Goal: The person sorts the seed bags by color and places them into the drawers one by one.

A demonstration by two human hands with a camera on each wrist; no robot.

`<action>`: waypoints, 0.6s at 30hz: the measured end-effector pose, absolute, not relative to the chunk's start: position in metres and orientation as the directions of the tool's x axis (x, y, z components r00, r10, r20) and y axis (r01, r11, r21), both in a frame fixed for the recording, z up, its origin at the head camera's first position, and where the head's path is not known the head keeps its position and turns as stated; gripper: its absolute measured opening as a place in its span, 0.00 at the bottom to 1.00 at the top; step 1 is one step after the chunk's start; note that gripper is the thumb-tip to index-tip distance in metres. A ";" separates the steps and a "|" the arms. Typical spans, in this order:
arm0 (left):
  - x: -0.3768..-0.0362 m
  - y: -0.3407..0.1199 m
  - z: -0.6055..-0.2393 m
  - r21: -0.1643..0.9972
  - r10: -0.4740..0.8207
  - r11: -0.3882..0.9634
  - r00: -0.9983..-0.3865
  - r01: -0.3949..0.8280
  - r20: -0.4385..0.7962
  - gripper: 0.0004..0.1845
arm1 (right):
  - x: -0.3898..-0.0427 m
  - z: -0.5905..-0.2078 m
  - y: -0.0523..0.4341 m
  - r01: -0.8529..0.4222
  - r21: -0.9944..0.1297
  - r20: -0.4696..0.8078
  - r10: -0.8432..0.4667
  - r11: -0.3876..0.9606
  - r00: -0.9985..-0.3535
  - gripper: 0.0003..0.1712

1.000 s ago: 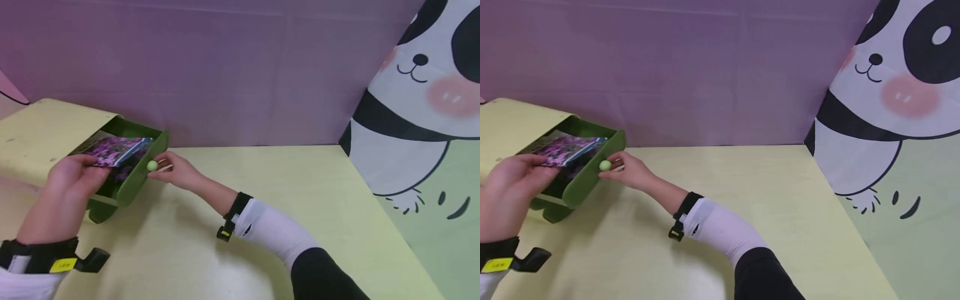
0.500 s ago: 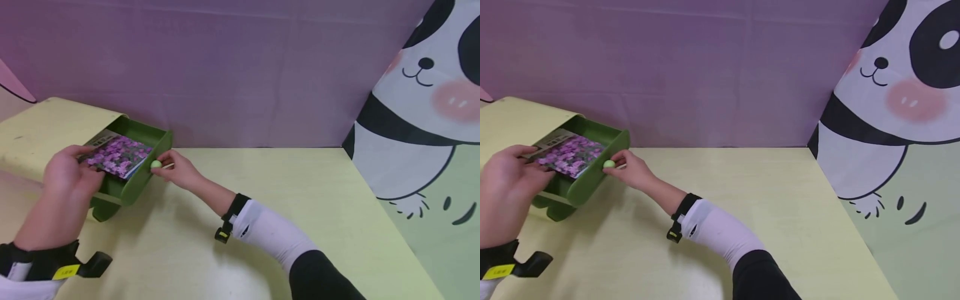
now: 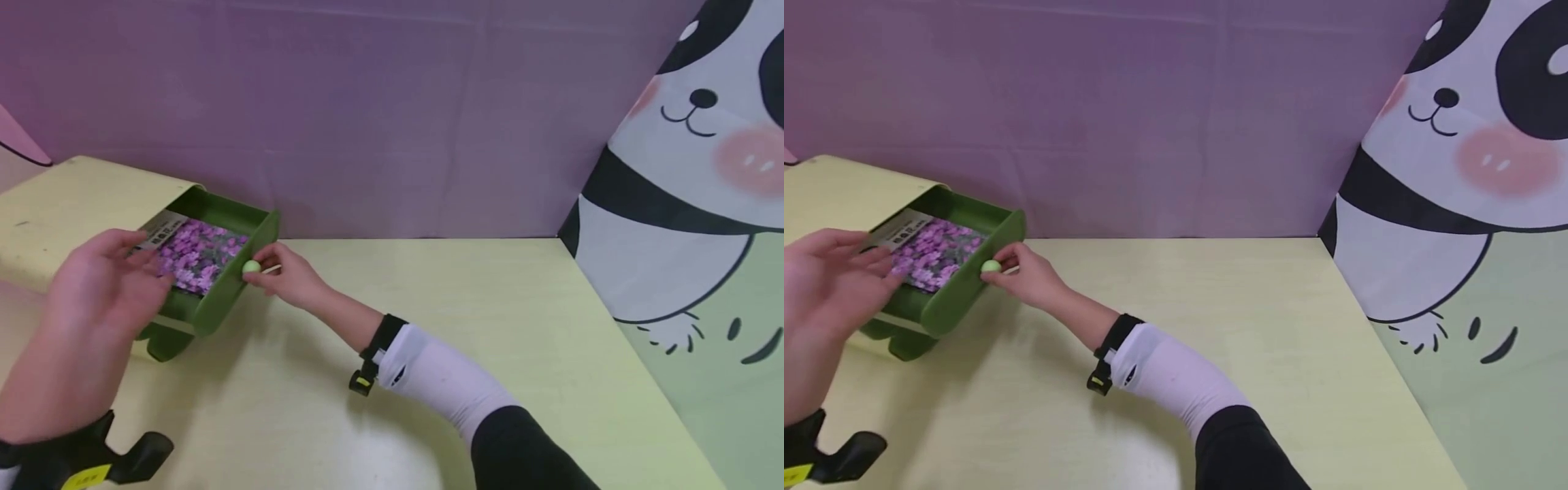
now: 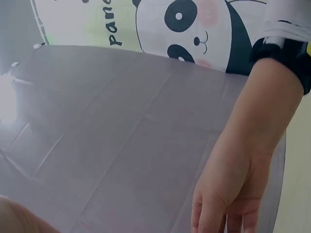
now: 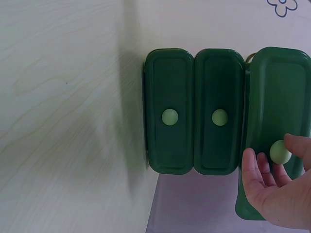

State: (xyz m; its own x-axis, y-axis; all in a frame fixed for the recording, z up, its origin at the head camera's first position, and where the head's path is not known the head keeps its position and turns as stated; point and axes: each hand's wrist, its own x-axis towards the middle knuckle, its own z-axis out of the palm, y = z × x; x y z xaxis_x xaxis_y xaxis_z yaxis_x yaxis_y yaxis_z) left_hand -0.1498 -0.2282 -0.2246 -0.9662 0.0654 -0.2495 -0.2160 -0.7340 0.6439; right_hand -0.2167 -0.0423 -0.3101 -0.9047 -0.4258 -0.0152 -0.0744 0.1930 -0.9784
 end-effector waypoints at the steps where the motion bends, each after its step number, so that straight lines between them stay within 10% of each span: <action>1: -0.150 -0.228 -0.226 0.663 0.140 -0.706 -0.967 -0.248 -0.212 0.40 | -0.217 -0.310 -0.042 -0.074 -0.979 -0.015 -0.426 0.191 -0.905 0.18; 6: -0.154 -0.228 -0.226 0.931 0.354 -0.357 -0.933 -0.075 0.060 0.30 | -0.216 -0.310 -0.042 -0.073 -0.981 -0.012 -0.427 0.181 -0.904 0.18; 9: -0.153 -0.232 -0.210 0.979 0.248 0.128 -0.961 0.160 0.125 0.28 | -0.216 -0.309 -0.042 -0.069 -0.981 -0.016 -0.432 0.180 -0.902 0.18; 13: -0.162 -0.251 -0.191 0.622 0.181 0.727 -0.955 0.290 0.233 0.30 | -0.216 -0.309 -0.043 -0.073 -0.980 -0.015 -0.436 0.185 -0.900 0.18; 18: -0.189 -0.300 -0.195 0.277 0.196 0.917 -0.930 0.286 0.310 0.34 | -0.217 -0.312 -0.043 -0.077 -0.980 -0.011 -0.440 0.183 -0.898 0.18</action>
State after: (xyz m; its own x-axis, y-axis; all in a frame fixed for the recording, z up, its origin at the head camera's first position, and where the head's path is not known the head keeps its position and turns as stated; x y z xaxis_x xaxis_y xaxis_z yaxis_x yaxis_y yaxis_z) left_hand -0.1894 -0.3000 -0.1948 -0.9304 0.1963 0.3096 0.2857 0.9175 0.2768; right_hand -0.2169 -0.0434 -0.3118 -0.8981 -0.4397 -0.0114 -0.0771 0.1827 -0.9801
